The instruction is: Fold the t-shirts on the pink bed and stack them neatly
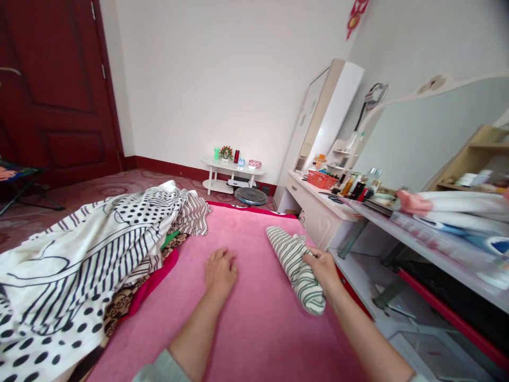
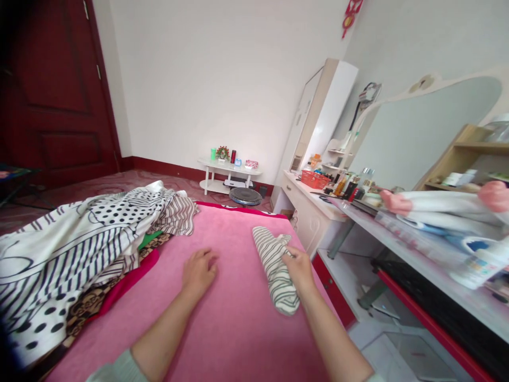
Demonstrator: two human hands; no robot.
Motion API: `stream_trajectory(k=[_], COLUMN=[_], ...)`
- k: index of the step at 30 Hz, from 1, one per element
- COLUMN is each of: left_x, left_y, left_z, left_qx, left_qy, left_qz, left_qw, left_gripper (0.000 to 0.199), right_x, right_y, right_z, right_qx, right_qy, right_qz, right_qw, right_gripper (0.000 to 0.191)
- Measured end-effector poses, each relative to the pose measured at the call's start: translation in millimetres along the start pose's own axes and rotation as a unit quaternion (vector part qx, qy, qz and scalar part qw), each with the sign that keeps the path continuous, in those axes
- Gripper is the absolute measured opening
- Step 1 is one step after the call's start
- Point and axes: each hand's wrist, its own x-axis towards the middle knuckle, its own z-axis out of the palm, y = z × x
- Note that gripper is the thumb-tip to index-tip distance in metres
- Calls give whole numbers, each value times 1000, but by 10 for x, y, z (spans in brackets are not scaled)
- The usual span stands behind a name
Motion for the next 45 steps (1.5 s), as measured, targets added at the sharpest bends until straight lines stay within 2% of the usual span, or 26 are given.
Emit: stream_trajectory(k=[2,5,8,11,14,18,21,23,26,29,33,35,38,40,43,45], left_x=[-13,-5,8,11,6,2,2,2,0,-2,-5,-8,-12,-13,-11,-8], left_y=[38,54,48,55,71,86,95,102,111,114,113,112,109,107,107,108], left_z=[17,26,28,36,51,71,71,61,45,38,40,41,43,45,44,41], left_qx=[0,-8,-14,-20,-24,-25,-24,-23,-22,-24,-25,-25,-24,-24,-23,-23], left_qy=[0,0,-4,-8,-5,7,8,7,2,2,6,5,2,2,5,4], left_qz=[-7,-17,-21,-25,-26,-18,-25,-29,-28,-25,-25,-25,-27,-28,-24,-23], left_qw=[1000,1000,1000,999,999,999,999,999,999,999,999,999,999,999,999,999], left_gripper=[30,29,28,28,28,28,28,27,28,28,28,28,28,28,28,27], right_x=[369,963,1461,1729,1714,1468,1369,1372,1407,1395,1275,1206,1154,1151,1153,1152], right_y=[-166,-437,-630,-584,-224,434,682,673,501,303,138,102,126,208,405,522], right_z=[-82,-184,-246,-232,-120,69,110,89,73,171,479,636,780,818,851,865], right_qx=[-92,-244,-302,-334,-373,-424,-456,-474,-509,-528,-495,-445,-341,-315,-390,-452], right_qy=[15,53,79,86,61,26,37,49,75,62,2,-49,-96,-68,-25,-53], right_qz=[-73,-162,-187,-187,-165,-108,-81,-72,-78,-110,-140,-173,-216,-221,-171,-126], right_qw=[993,955,931,920,911,899,886,876,854,840,857,877,910,920,904,881], right_gripper=[33,35,36,37,35,32,40,40,34,27,28,34,40,44,52,56])
